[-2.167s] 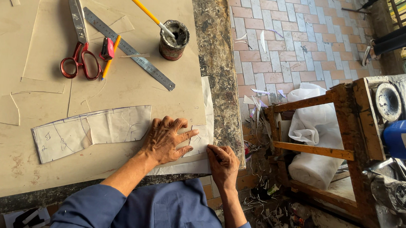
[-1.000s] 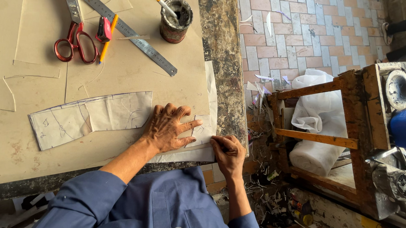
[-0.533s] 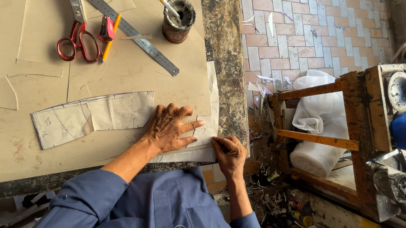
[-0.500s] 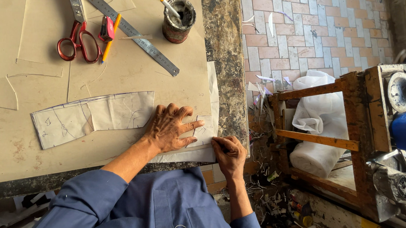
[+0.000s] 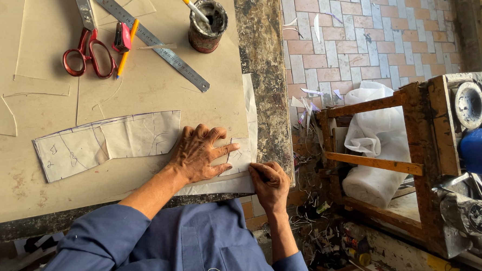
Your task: The person arranges paper pattern pieces on a large worktable, traces marking lines onto a paper pattern with a pencil, and cuts along the drawn lines with scissors. They reposition the paper, hold a ruler against it while marking, and fold and press a cut pattern piece at the end.
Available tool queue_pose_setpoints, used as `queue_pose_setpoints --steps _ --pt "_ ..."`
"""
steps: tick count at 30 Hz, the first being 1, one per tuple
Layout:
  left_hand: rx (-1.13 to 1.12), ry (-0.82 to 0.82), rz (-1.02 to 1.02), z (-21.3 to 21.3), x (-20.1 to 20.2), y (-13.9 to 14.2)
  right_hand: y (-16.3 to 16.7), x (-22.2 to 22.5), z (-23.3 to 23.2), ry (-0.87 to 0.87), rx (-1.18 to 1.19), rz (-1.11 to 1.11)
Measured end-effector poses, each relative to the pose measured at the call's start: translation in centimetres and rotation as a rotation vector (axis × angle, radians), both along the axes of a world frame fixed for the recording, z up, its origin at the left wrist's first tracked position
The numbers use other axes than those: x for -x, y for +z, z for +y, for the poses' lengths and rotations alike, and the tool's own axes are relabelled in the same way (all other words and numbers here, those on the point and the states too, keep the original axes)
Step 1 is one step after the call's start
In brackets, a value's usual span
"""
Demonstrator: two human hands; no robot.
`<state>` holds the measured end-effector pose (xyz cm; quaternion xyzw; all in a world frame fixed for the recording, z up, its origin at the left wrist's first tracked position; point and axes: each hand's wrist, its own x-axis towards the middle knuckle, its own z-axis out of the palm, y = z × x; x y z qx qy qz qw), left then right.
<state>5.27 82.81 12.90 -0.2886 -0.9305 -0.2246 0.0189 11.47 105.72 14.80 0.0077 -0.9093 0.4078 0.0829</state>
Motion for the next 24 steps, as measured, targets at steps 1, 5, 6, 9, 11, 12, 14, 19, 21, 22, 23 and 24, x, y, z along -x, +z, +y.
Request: queue_pose_setpoints --steps 1,5,6,9,11,12,14,19,21,22,23,24 --pt "0.002 0.000 0.004 0.0 0.0 0.0 -0.1 0.0 0.0 0.001 0.002 0.001" --pt "0.001 0.009 0.029 0.0 0.0 0.0 -0.5 -0.1 0.1 -0.014 -0.012 -0.017" --pt "-0.004 0.011 0.034 0.0 -0.1 0.0 -0.4 -0.2 0.1 -0.008 0.001 -0.018" --pt "-0.002 0.002 -0.023 0.0 -0.1 -0.2 0.4 0.2 0.0 -0.011 0.058 -0.043" --pt "-0.040 -0.007 0.046 -0.1 0.1 -0.4 1.6 1.1 -0.4 -0.025 0.130 -0.088" --pt "-0.042 0.008 0.088 -0.3 0.2 -0.4 2.2 2.2 -1.0 -0.033 0.082 -0.059" --pt "-0.065 0.011 0.090 -0.8 0.4 -0.4 3.8 4.7 -3.0 -0.039 0.000 0.007" --pt "-0.038 -0.001 0.002 -1.9 0.2 0.3 6.2 13.6 -12.7 0.443 0.002 0.191" --pt "-0.049 -0.010 -0.041 -2.3 0.4 0.5 6.1 17.7 -17.8 0.565 -0.024 0.211" --pt "-0.012 -0.014 -0.083 -2.5 0.5 0.6 5.8 19.4 -20.2 0.580 -0.101 0.216" --pt "0.024 -0.018 -0.126 -2.7 0.7 0.7 5.3 20.6 -22.4 0.594 -0.178 0.221" --pt "0.060 -0.024 -0.169 -2.9 0.9 0.6 4.6 21.4 -24.3 0.674 -0.242 0.254"
